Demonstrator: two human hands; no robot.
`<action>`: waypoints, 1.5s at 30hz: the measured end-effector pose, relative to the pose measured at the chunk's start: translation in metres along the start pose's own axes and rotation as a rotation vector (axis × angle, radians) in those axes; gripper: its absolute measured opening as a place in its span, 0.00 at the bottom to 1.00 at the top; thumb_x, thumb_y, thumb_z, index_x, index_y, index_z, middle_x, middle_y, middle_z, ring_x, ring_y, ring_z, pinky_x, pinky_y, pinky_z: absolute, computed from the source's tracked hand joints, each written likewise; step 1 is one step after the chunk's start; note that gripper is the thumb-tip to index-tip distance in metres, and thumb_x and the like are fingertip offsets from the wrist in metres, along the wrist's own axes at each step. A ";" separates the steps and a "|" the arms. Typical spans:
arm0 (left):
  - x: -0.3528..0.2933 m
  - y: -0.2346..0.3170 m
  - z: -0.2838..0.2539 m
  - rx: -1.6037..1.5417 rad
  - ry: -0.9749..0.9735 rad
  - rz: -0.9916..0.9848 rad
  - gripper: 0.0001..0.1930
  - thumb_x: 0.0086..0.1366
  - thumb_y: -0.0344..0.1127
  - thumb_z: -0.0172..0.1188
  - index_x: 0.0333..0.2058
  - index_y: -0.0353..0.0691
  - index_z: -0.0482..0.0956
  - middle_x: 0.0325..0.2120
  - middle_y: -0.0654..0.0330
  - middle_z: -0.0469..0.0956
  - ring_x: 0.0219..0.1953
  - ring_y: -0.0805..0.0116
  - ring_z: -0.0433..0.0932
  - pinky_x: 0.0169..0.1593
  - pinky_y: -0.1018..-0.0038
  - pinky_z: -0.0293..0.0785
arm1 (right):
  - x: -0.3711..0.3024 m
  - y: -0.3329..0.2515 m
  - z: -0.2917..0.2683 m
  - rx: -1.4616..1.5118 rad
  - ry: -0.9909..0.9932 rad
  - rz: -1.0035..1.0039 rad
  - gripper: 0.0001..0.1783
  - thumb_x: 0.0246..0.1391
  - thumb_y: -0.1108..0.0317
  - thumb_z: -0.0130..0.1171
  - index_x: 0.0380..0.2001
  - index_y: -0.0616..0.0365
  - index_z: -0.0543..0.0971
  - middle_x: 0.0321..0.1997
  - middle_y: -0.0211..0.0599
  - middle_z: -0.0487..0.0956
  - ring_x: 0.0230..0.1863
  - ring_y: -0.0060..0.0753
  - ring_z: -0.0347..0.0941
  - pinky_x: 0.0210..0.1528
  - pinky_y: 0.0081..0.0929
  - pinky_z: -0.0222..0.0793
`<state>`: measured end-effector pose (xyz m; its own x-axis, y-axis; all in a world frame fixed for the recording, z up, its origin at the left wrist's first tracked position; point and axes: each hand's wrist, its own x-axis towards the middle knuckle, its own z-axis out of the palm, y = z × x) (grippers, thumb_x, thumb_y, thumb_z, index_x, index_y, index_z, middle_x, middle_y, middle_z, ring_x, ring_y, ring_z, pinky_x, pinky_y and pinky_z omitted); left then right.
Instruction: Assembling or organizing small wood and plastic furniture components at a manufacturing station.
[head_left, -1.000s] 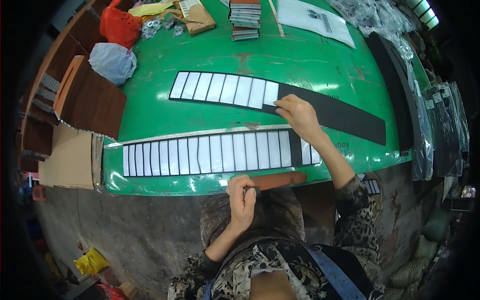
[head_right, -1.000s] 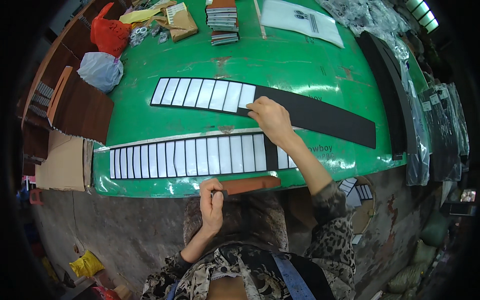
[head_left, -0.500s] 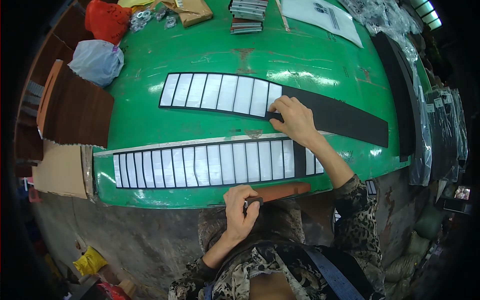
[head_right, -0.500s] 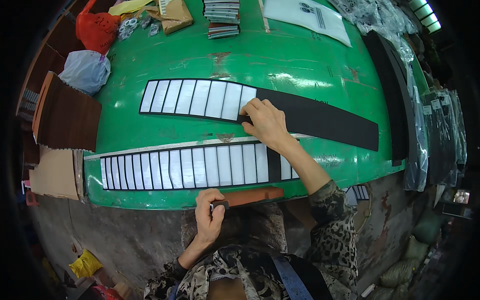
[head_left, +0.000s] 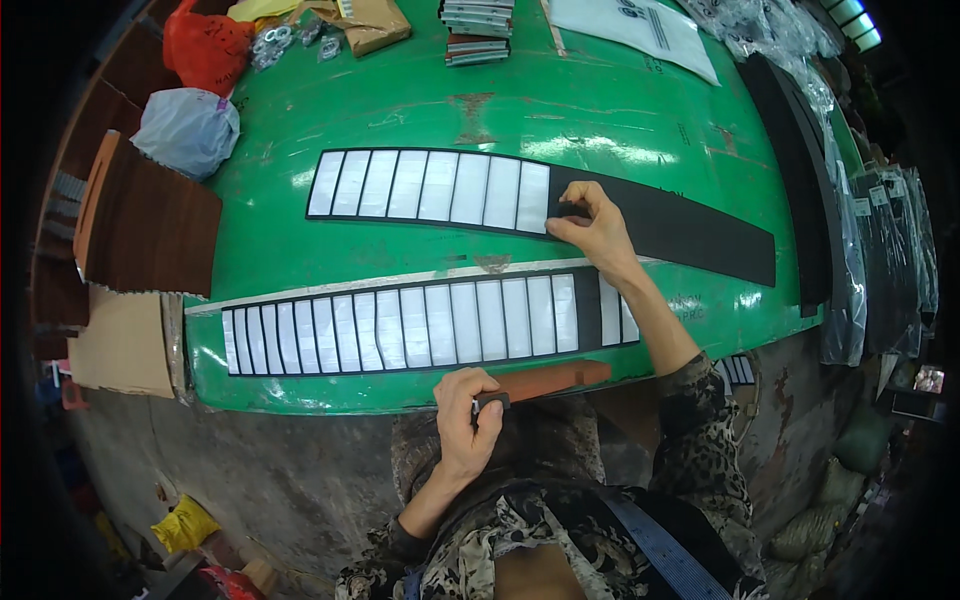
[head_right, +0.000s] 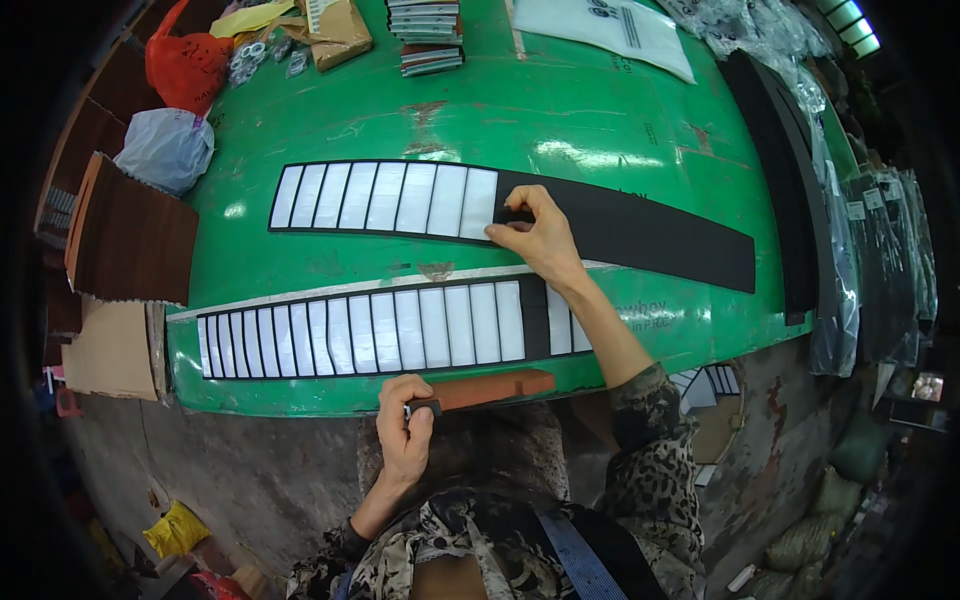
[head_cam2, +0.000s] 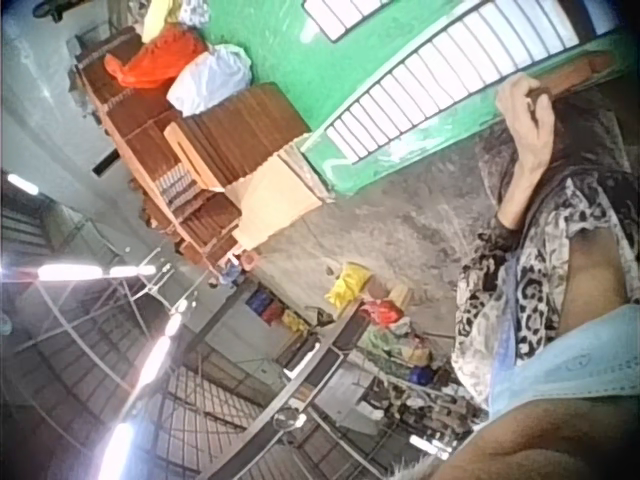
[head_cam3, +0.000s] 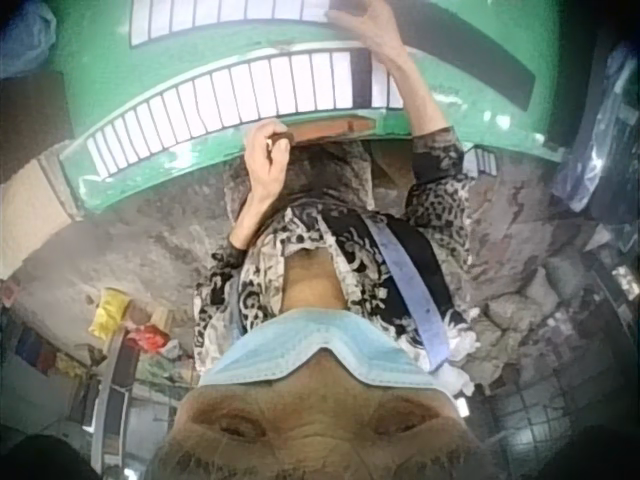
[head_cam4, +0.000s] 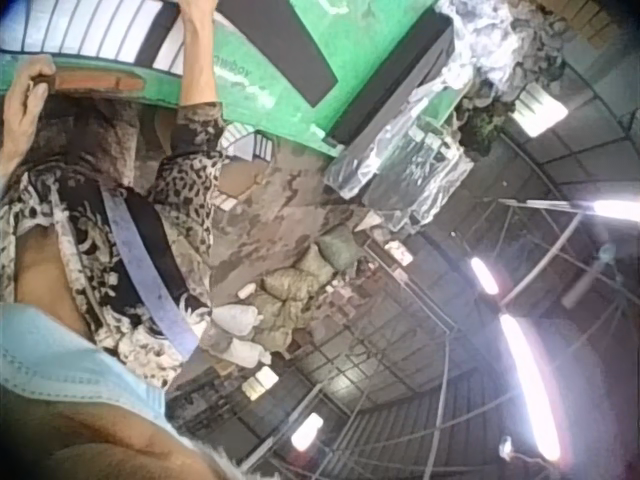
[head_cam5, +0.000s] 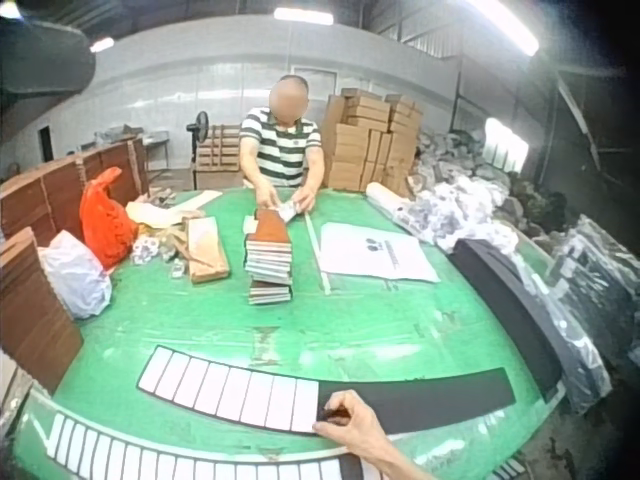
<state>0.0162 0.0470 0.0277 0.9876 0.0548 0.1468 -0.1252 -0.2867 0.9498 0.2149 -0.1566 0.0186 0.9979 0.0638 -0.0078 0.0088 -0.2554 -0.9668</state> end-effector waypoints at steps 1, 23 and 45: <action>-0.002 0.000 0.000 -0.003 -0.003 -0.009 0.14 0.62 0.43 0.54 0.36 0.37 0.73 0.34 0.55 0.73 0.39 0.58 0.70 0.47 0.66 0.60 | 0.000 0.003 0.001 0.082 0.049 -0.032 0.12 0.45 0.73 0.66 0.31 0.57 0.72 0.34 0.27 0.72 0.37 0.18 0.70 0.37 0.18 0.69; 0.006 0.004 -0.007 0.104 0.014 0.118 0.20 0.65 0.50 0.53 0.38 0.34 0.73 0.33 0.55 0.72 0.36 0.62 0.73 0.41 0.73 0.69 | -0.160 -0.022 -0.067 0.208 -0.030 0.078 0.15 0.44 0.80 0.63 0.39 0.63 0.77 0.34 0.27 0.77 0.37 0.19 0.72 0.42 0.19 0.69; -0.033 0.007 0.071 0.909 0.110 0.499 0.20 0.51 0.34 0.58 0.46 0.46 0.79 0.45 0.71 0.71 0.50 0.76 0.66 0.47 0.63 0.49 | -0.177 -0.036 -0.047 -0.406 -0.059 -0.311 0.17 0.32 0.71 0.72 0.32 0.58 0.82 0.31 0.33 0.80 0.35 0.31 0.74 0.36 0.24 0.69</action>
<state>-0.0107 -0.0250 0.0094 0.8236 -0.1939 0.5330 -0.3533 -0.9105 0.2148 0.0410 -0.2041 0.0664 0.9391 0.2476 0.2382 0.3400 -0.5694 -0.7485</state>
